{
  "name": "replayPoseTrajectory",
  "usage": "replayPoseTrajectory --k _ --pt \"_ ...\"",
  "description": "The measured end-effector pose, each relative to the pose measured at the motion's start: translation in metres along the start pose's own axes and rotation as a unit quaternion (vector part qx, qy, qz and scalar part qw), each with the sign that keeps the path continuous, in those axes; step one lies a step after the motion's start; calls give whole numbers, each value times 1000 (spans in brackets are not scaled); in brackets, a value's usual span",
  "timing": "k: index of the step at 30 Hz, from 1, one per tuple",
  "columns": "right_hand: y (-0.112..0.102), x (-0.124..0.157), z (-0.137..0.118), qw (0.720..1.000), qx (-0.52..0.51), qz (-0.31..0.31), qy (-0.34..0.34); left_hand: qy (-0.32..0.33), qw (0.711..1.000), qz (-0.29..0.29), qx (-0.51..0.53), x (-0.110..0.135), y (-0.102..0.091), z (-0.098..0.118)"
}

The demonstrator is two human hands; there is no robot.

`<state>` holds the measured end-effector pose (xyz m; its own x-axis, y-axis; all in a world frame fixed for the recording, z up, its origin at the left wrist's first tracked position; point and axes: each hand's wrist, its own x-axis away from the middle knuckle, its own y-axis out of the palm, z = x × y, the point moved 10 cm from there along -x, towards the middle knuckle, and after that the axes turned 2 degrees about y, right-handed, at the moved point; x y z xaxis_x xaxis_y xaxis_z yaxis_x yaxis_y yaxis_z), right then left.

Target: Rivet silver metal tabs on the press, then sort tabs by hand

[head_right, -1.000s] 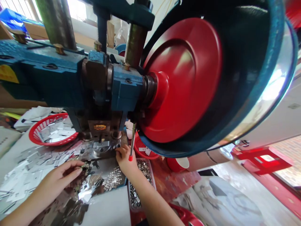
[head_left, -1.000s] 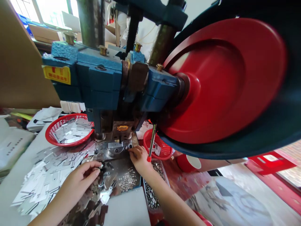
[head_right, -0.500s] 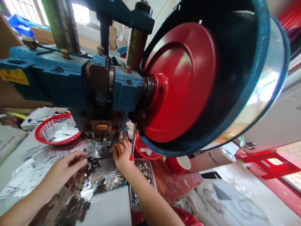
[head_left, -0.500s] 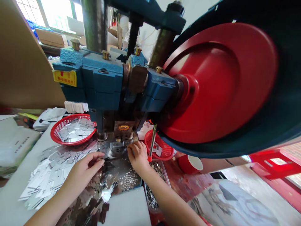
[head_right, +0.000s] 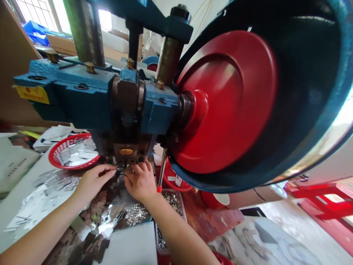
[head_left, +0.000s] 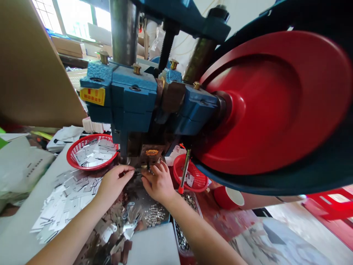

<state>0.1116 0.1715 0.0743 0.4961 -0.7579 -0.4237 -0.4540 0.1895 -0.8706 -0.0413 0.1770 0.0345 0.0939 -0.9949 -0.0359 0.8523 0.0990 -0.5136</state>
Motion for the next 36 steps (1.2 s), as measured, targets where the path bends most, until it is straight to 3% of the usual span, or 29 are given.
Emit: replayPoseTrajectory --k 7,21,29,36 --pt "-1 3 20 988 -136 44 52 28 998 13 -52 -10 14 12" --pt "-1 2 3 999 -21 24 3 79 989 42 -117 -18 19 7" --pt "-1 9 11 996 -73 19 46 82 991 24 -105 -20 22 6" --pt "-2 9 4 1000 -22 4 8 92 992 11 -87 -24 23 8"
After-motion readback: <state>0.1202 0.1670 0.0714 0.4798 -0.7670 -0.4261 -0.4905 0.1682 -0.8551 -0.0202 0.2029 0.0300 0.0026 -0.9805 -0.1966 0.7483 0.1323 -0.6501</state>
